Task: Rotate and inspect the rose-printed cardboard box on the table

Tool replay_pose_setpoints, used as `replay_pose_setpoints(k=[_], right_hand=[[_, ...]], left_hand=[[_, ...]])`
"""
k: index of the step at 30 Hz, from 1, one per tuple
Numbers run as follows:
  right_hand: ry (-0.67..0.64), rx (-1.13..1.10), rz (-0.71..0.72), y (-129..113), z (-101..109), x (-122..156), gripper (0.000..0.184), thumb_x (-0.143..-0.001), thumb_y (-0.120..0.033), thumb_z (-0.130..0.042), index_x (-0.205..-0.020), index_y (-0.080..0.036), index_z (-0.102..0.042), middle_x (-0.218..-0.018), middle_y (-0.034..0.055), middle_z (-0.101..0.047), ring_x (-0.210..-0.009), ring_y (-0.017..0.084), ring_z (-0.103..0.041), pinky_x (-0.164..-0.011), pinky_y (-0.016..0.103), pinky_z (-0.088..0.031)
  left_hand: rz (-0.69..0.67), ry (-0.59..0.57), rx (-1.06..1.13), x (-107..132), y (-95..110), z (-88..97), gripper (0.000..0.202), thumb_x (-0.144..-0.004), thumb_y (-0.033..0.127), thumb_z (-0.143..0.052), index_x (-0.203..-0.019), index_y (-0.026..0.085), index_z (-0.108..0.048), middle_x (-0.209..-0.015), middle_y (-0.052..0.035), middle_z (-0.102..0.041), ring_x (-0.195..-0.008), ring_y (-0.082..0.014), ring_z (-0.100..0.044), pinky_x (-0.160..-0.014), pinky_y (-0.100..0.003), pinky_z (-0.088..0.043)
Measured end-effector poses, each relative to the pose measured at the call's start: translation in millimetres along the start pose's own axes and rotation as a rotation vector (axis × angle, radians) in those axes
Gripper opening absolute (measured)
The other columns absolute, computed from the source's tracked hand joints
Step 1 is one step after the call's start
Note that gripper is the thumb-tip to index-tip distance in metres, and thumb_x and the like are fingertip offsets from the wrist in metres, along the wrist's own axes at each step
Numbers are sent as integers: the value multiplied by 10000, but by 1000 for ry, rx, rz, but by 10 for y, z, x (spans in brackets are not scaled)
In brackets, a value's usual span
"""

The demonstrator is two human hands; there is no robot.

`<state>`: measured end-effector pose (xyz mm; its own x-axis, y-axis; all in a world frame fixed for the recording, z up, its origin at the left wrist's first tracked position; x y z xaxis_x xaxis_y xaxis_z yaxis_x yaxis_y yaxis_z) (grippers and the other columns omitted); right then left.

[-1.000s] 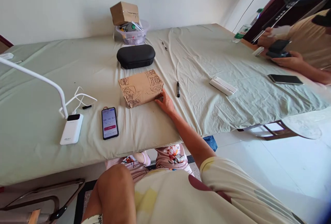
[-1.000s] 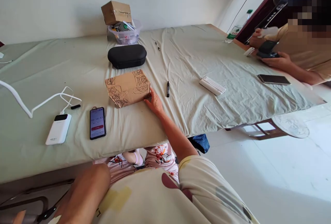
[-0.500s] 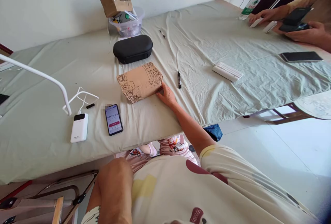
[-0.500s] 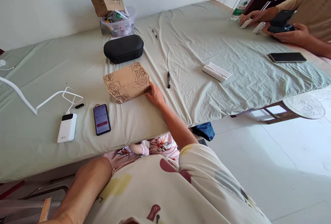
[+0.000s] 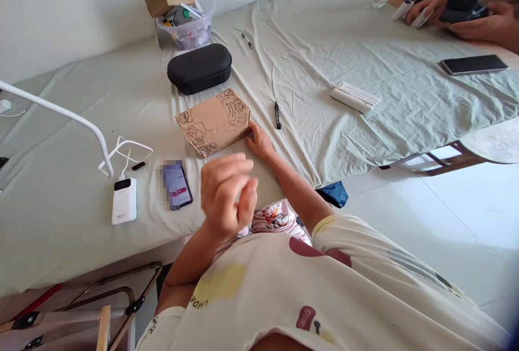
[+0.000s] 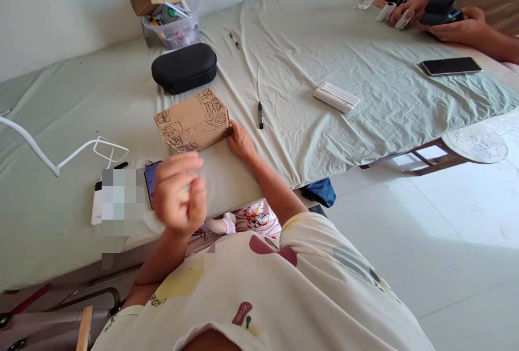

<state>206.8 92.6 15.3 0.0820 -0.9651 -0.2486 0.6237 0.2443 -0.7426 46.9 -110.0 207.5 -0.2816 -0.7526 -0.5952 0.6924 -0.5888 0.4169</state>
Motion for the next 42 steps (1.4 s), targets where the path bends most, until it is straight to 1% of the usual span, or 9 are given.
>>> replay_pose_setpoints(k=[3, 7, 10, 13, 17, 22, 29, 36, 42], right_hand=[[-7, 2, 10, 4, -4, 25, 612, -894, -143, -561, -1503, -138, -500, -1387, 119, -720, -1276, 243, -650, -1197, 424, -495], [9, -11, -10, 27, 0, 45, 586, -906, -197, -580, -1490, -175, -531, -1358, 114, -735, -1239, 252, -677, -1155, 444, -537], [67, -54, -34, 47, 18, 74, 531, -950, -268, -533, -1479, -225, -555, -1290, 90, -763, -1186, 243, -711, -1087, 449, -593], [159, -60, -43, 78, 86, 105, 476, -983, -316, -480, -1441, -243, -587, -1249, 89, -778, -1156, 249, -726, -1041, 455, -621], [249, 93, -29, 198, 307, 44, 406, -1006, -343, -476, -1352, -242, -663, -1285, 117, -750, -1219, 285, -681, -1159, 526, -536], [311, 258, -156, 530, 639, -145, 456, -983, -370, -583, -1409, -226, -656, -1447, 187, -611, -1325, 379, -550, -1127, 631, -480], [197, 302, -218, 641, 564, -137, 333, -979, -281, -525, -1191, -214, -774, -1192, 171, -654, -1168, 347, -587, -1079, 579, -494], [371, 100, -112, 680, 692, -15, 398, -934, -217, -443, -1243, -192, -693, -1148, 154, -678, -1095, 282, -646, -1051, 486, -532], [443, -307, 91, 345, 596, 121, 285, -1058, -374, -396, -1182, -269, -630, -1012, 53, -684, -813, 178, -652, -824, 366, -571]], left_hand=[[26, 172, -91, -196, -143, -131, 214, -1077, 374, -493, -1090, 233, -654, -1269, -120, -734, -1359, -280, -654, -1189, -515, -497], [258, 66, -244, -424, -638, -376, 371, -1025, 379, -571, -1334, 189, -644, -1541, -175, -620, -1576, -355, -447, -1335, -583, -271], [339, -4, -293, -500, -926, -533, 542, -982, 332, -624, -1501, 189, -560, -1694, -184, -463, -1663, -382, -274, -1358, -653, -114], [361, -100, -323, -501, -1098, -758, 683, -936, 277, -685, -1585, 193, -489, -1735, -201, -390, -1676, -403, -228, -1340, -717, -52], [329, -179, -335, -441, -1207, -974, 870, -859, 259, -784, -1644, 211, -413, -1756, -216, -333, -1672, -430, -224, -1313, -772, 4], [317, -186, -332, -463, -1305, -977, 815, -895, 205, -720, -1648, 206, -409, -1769, -196, -315, -1687, -400, -191, -1322, -753, 30], [323, -165, -290, -561, -1440, -963, 763, -891, 185, -713, -1612, 249, -474, -1769, -141, -341, -1692, -351, -204, -1353, -683, 68], [313, -133, -263, -536, -1474, -982, 740, -888, 121, -646, -1599, 257, -494, -1760, -108, -373, -1690, -326, -219, -1360, -665, 76], [297, -87, -300, -522, -1565, -1032, 690, -931, 66, -495, -1585, 285, -520, -1739, -109, -413, -1664, -313, -301, -1365, -679, -17]])
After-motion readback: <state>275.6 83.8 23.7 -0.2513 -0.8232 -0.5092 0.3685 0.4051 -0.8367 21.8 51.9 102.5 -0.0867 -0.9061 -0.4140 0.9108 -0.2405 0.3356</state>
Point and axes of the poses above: each hand's wrist, its own x-axis away from the middle knuckle, its own z-axis out of the back of the hand, y = z × x, the point moved 6 cm from there along -x, towards the middle knuckle
